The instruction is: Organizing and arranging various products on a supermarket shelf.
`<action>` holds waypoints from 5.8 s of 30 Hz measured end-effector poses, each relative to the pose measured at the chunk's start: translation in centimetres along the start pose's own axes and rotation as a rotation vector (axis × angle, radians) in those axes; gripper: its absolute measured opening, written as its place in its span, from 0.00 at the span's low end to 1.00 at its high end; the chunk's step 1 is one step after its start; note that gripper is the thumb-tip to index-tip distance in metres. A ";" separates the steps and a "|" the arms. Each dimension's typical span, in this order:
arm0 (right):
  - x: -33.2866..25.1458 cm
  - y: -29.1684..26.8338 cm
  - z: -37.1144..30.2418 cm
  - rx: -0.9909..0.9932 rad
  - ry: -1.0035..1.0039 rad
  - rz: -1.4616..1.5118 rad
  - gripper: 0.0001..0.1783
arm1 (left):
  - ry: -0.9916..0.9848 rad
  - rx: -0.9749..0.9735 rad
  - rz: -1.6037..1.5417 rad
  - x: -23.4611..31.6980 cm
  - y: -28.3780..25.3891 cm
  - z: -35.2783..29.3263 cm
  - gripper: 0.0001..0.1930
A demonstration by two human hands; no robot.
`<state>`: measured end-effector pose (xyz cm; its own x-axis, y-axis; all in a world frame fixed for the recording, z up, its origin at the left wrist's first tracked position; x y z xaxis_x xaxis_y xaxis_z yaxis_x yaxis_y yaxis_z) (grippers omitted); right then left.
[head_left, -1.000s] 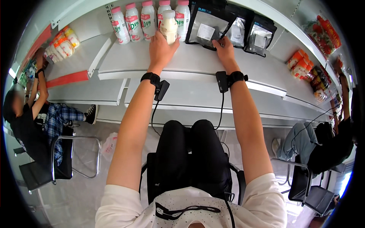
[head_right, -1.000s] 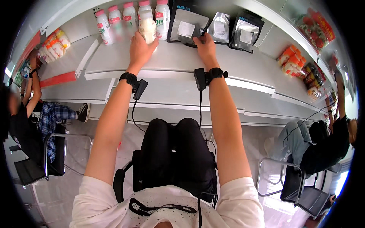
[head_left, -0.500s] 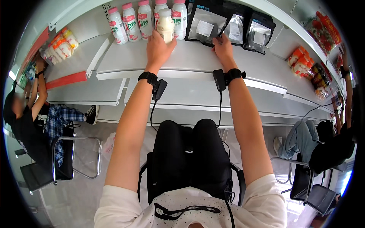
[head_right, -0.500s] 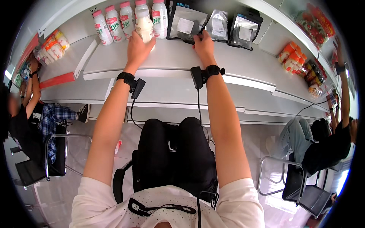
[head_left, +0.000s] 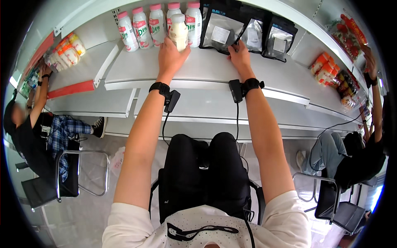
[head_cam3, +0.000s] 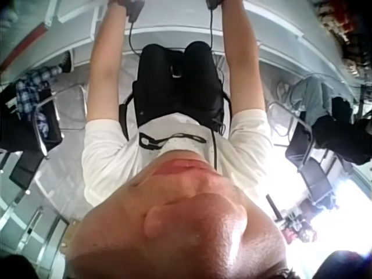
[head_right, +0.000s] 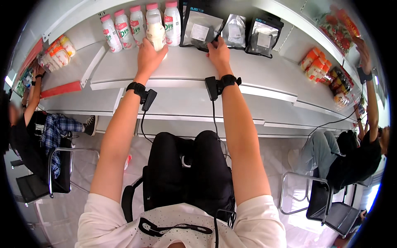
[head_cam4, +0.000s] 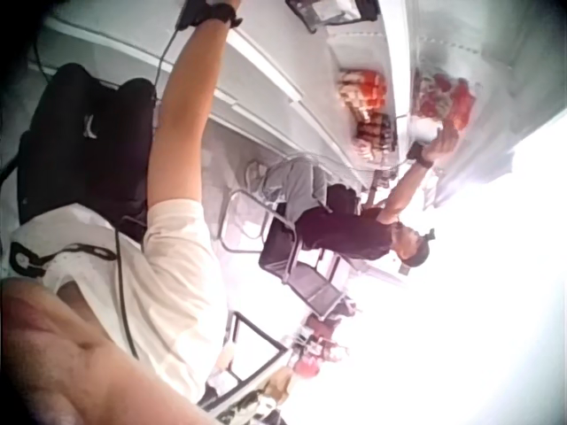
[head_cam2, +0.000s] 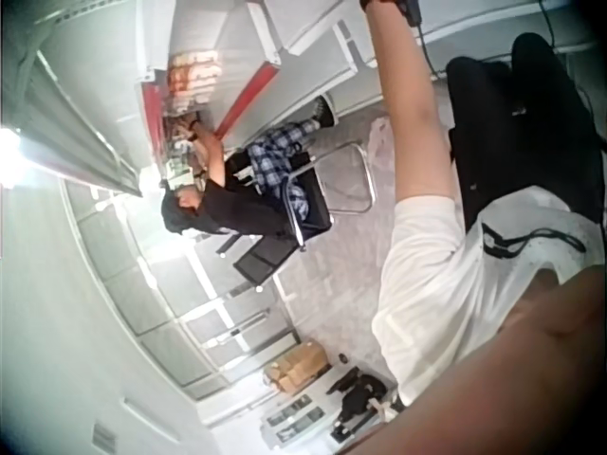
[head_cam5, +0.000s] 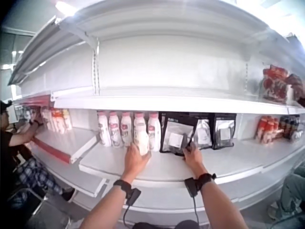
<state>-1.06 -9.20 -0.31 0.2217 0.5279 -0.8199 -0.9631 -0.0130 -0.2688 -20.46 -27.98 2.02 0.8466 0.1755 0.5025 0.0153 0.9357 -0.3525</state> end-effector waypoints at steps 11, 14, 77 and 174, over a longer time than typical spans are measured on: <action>-0.2 0.0 0.5 -0.018 0.009 0.038 0.36 | 0.005 0.013 -0.005 0.1 0.0 0.3 0.32; 0.4 0.1 0.0 -0.008 0.015 0.019 0.36 | 0.019 0.024 0.029 0.0 -0.1 -0.1 0.31; -3.2 0.3 -2.4 -0.403 -0.072 0.222 0.38 | 0.420 -0.373 -0.112 0.3 1.9 -1.5 0.20; 6.0 -11.0 2.9 0.170 -0.077 -0.161 0.15 | 0.082 -0.071 -0.450 9.0 4.0 1.1 0.44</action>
<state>10.38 -3.40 -0.80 0.3689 0.5744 -0.7308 -0.9294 0.2161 -0.2993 -13.37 -22.31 6.01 0.7863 -0.2708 0.5553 0.4251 0.8893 -0.1683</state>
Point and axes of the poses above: each hand's wrist, its own z-axis towards the middle knuckle, its own y-axis out of the palm, x = y × z, the point moved 3 cm from there along z, towards the middle knuckle, and after that the axes turned 12 degrees about x, right-handed, at the moved point
